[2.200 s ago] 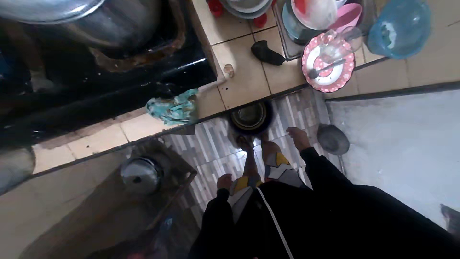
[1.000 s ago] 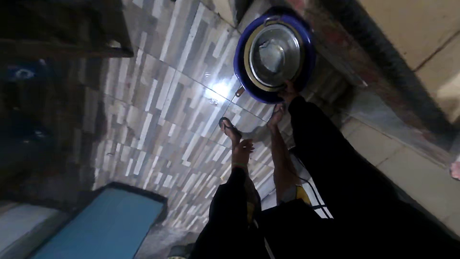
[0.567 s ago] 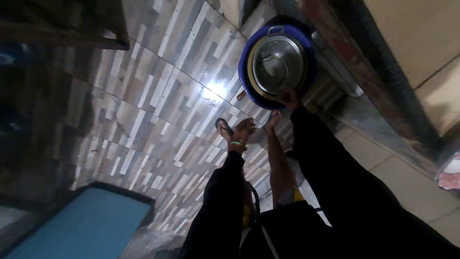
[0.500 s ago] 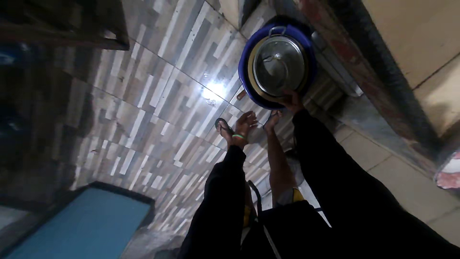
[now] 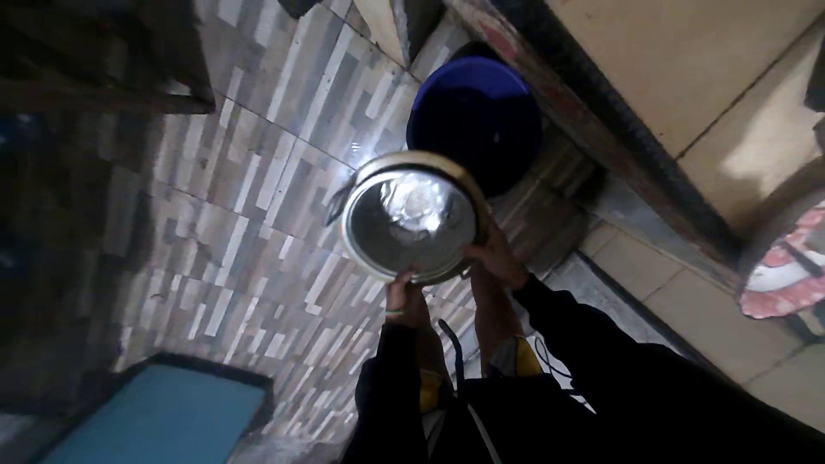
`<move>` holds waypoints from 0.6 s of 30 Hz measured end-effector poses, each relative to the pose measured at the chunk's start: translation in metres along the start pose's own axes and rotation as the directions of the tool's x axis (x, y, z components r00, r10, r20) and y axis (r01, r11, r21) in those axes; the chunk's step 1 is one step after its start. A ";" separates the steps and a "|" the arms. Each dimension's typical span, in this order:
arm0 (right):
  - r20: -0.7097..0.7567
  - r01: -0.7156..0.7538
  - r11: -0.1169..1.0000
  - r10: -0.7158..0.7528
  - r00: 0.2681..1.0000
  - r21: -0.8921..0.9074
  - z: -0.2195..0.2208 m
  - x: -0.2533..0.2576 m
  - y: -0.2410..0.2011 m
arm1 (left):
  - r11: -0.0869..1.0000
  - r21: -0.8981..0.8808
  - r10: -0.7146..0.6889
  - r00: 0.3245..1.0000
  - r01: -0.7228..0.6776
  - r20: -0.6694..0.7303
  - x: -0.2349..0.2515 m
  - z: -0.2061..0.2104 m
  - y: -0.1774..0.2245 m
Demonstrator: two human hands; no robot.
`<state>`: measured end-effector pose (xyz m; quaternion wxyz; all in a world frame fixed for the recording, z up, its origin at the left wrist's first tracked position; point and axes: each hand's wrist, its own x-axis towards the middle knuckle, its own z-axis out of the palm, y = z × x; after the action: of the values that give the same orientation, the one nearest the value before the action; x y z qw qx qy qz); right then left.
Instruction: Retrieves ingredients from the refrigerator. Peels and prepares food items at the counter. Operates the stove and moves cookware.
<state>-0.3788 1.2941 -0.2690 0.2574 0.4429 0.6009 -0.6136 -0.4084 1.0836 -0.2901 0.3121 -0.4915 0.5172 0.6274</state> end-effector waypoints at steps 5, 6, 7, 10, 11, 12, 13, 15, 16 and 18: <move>0.248 0.048 0.990 -0.014 0.969 -0.131 0.040 -0.013 -0.013 | 0.999 0.004 -0.035 0.986 0.036 -0.165 -0.014 -0.053 -0.015; 0.298 0.052 0.986 -0.003 0.955 -0.158 0.043 -0.014 -0.017 | 0.999 -0.004 -0.042 0.984 0.042 -0.171 -0.015 -0.058 -0.016; 0.344 0.066 0.983 -0.003 0.939 -0.171 0.044 -0.013 -0.019 | 0.999 -0.014 -0.044 0.982 0.042 -0.183 -0.015 -0.060 -0.016; 0.517 0.052 0.994 0.004 0.856 -0.093 0.032 0.006 -0.015 | 0.997 -0.065 -0.045 0.979 0.033 -0.197 -0.014 -0.060 -0.013; 0.553 -0.013 0.998 0.042 0.832 -0.057 0.023 0.020 -0.015 | 0.996 -0.082 -0.052 0.978 0.036 -0.203 -0.014 -0.057 -0.010; 0.549 -0.075 0.996 0.093 0.831 -0.056 0.014 0.038 -0.014 | 0.994 -0.098 -0.063 0.975 0.043 -0.214 -0.014 -0.054 -0.007; 0.463 -0.133 0.987 0.160 0.872 -0.091 0.007 0.061 -0.014 | 0.993 -0.108 -0.077 0.972 0.054 -0.223 -0.013 -0.050 -0.002; 0.081 -0.110 0.984 0.123 0.989 -0.142 0.006 0.134 0.050 | 0.990 -0.125 -0.088 0.974 0.063 -0.209 -0.011 -0.044 0.004; -0.170 0.116 0.978 -0.145 0.975 -0.173 0.017 0.180 0.124 | 0.988 -0.139 -0.094 0.974 0.067 -0.204 -0.010 -0.041 0.006; -0.380 0.181 0.955 -0.262 0.887 -0.236 0.022 0.227 0.170 | 0.982 -0.169 -0.117 0.976 0.086 -0.184 -0.007 -0.035 0.011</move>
<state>-0.3473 1.2977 -0.5516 0.0965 0.4620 0.7449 -0.4716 -0.4057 1.0484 -0.2787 0.2517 -0.5995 0.4669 0.5994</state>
